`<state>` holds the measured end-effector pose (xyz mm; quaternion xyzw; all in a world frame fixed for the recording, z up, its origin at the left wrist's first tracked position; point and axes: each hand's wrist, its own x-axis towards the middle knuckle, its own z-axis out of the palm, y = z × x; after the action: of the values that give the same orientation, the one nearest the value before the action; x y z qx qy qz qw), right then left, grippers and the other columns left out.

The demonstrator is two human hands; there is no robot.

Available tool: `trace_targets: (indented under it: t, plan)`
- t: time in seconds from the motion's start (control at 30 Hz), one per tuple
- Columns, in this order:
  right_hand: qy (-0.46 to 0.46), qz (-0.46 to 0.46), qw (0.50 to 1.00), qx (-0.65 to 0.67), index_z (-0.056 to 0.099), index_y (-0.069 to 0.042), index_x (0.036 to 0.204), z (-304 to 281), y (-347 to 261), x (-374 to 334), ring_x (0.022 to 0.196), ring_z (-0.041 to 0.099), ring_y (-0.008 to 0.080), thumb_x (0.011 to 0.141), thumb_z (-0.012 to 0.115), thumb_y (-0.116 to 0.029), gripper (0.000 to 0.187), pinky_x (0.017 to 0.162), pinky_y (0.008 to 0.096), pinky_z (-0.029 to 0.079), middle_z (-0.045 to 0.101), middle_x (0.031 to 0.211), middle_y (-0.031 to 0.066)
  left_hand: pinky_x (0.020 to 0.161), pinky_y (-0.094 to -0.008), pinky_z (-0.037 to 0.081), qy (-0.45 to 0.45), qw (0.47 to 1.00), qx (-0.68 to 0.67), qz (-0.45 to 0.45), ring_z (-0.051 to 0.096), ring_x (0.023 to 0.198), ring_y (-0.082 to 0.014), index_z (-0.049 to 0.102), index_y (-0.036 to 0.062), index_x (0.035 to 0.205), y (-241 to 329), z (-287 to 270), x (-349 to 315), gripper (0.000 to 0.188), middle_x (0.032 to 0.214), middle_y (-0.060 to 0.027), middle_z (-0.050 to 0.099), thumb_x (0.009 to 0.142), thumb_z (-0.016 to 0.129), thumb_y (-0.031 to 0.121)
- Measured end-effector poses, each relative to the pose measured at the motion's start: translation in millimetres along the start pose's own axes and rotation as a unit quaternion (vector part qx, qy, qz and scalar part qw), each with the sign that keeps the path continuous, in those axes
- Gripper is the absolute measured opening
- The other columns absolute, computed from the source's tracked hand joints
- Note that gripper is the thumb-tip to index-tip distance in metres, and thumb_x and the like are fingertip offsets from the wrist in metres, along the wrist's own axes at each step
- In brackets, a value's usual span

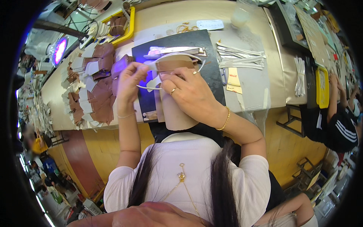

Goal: The person wraps a cylindrical cardboard object with strips of white tape. They repeatedly pick up tape strips, align them around the cylinder, and press them into place. The person also briefly handles a black water bottle before returning to the wrapping task.

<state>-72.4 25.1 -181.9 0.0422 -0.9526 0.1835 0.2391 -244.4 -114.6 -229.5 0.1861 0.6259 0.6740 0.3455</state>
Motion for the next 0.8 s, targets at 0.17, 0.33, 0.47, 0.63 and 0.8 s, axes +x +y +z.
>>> trace_targets:
  t: [0.17, 0.33, 0.47, 0.63, 0.8]
  plan:
    - [0.015, 0.023, 1.0, -0.009, 0.055, -0.004, 0.092, 5.2, -4.6, -6.7, 0.105, 0.054, 0.0256, 0.075, 0.056, -0.011, 0.018, 0.084, 0.0361, 0.047, 0.061, 0.111, 0.0079, 0.056, -0.0215, 0.043, -0.022, 0.988, -0.092, 0.12, 0.055, 0.061, -0.0105, 0.059, 0.0032, 0.088, 73.9, 5.9, 16.3, 0.014, 0.071, -0.0045, 0.061, 0.084, 0.068, 0.013]
    - [0.019, 0.042, 0.998, 0.034, 0.054, -0.004, 0.093, 1.7, -10.8, -9.4, 0.106, 0.054, 0.0289, 0.077, 0.061, -0.007, 0.017, 0.089, 0.0381, 0.045, 0.059, 0.118, 0.0094, 0.052, -0.025, 0.046, -0.136, 0.949, -0.153, 0.239, 0.059, 0.061, -0.0179, 0.054, -0.0057, 0.105, 150.0, 29.4, -1.3, 0.023, 0.075, -0.0148, 0.063, 0.086, 0.062, 0.004]
    - [-0.008, 0.046, 0.997, 0.062, 0.055, -0.003, 0.1, -16.4, -11.4, -15.8, 0.107, 0.053, 0.0259, 0.076, 0.057, -0.01, 0.025, 0.088, 0.0356, 0.046, 0.054, 0.12, 0.0092, 0.047, -0.0289, 0.049, -0.193, 0.927, -0.176, 0.268, 0.061, 0.056, -0.0216, 0.052, -0.0081, 0.108, 153.3, 48.1, -27.7, 0.027, 0.077, -0.0214, 0.062, 0.083, 0.059, 0.0]
    - [-0.117, 0.034, 0.983, 0.141, 0.062, -0.003, 0.102, -70.3, -22.2, -40.6, 0.088, 0.061, 0.0211, 0.078, 0.063, -0.009, 0.025, 0.075, 0.0317, 0.049, 0.062, 0.1, 0.008, 0.048, -0.0271, 0.054, -0.149, 0.976, -0.132, 0.088, 0.066, 0.059, -0.0212, 0.057, -0.0049, 0.094, 101.7, 43.3, -62.7, 0.018, 0.078, -0.0192, 0.065, 0.079, 0.066, -0.001]
    - [-0.184, 0.142, 0.89, 0.392, 0.068, -0.003, 0.087, -97.3, -13.0, -52.8, 0.07, 0.063, 0.0187, 0.075, 0.069, -0.004, 0.012, 0.06, 0.0285, 0.049, 0.064, 0.076, 0.0063, 0.054, -0.025, 0.054, -0.086, 0.98, -0.051, -0.17, 0.065, 0.063, -0.0177, 0.057, -0.0054, 0.098, 27.2, 31.0, -81.1, 0.019, 0.078, -0.0147, 0.065, 0.082, 0.064, -0.001]
